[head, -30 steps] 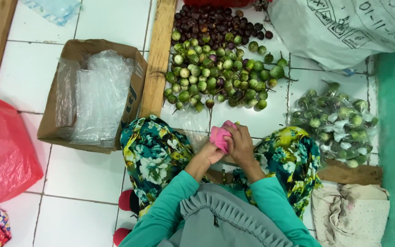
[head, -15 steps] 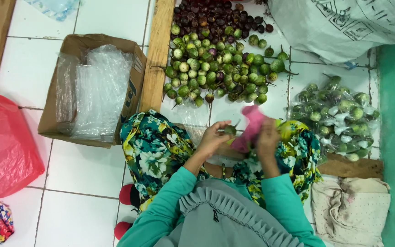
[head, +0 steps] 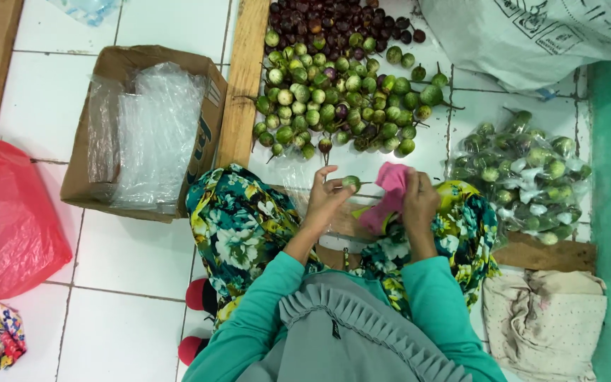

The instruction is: Packaging various vegetables, including small eggplants, into plastic bags.

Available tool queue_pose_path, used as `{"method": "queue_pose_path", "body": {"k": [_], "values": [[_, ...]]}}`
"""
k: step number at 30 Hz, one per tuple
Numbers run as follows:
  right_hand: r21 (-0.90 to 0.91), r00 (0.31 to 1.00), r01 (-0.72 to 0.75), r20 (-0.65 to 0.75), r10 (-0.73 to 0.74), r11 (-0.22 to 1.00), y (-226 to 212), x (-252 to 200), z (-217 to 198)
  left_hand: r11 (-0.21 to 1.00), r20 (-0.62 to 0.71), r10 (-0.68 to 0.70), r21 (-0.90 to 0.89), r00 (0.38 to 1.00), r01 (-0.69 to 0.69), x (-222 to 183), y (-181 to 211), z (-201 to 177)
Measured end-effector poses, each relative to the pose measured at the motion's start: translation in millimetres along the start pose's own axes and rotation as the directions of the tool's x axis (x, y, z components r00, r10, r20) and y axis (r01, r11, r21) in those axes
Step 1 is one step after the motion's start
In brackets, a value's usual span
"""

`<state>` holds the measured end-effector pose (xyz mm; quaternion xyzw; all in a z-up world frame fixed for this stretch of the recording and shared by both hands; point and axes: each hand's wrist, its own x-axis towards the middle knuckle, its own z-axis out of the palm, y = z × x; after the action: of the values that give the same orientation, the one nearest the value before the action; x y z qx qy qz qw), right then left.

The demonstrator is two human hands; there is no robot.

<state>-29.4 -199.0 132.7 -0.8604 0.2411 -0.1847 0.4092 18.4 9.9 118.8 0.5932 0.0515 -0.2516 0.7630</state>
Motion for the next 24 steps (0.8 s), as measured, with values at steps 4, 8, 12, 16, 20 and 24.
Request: {"method": "queue_pose_path", "body": {"k": [4,8,12,16,20,24], "values": [[0.018,0.982,0.191,0.005,-0.191,0.981,4.4,-20.3,13.6,0.988,-0.064,-0.141,0.047,0.988,0.144,4.1,-5.1,0.2],[0.280,0.817,0.486,0.191,-0.544,0.828,-51.1,-34.4,23.7,0.983,0.017,-0.012,0.185,1.000,0.008,-3.8,-24.2,8.2],[0.134,0.889,0.343,0.274,-0.367,0.930,-49.2,-27.3,27.6,0.997,0.055,0.024,0.078,0.998,-0.028,-6.3,-28.1,7.0],[0.079,0.965,-0.084,0.254,0.061,0.993,-32.8,-16.7,21.9,0.996,0.027,-0.069,0.056,0.997,0.067,-11.3,15.8,9.4],[0.125,0.961,0.227,0.134,-0.243,0.966,-72.3,-16.3,-3.4,0.992,0.006,-0.105,0.070,0.994,0.105,2.8,1.2,1.8],[0.117,0.820,0.484,0.285,-0.496,0.867,-74.4,-35.6,11.4,0.950,-0.018,-0.297,-0.107,0.955,0.294,12.6,-23.8,-3.9]]}}
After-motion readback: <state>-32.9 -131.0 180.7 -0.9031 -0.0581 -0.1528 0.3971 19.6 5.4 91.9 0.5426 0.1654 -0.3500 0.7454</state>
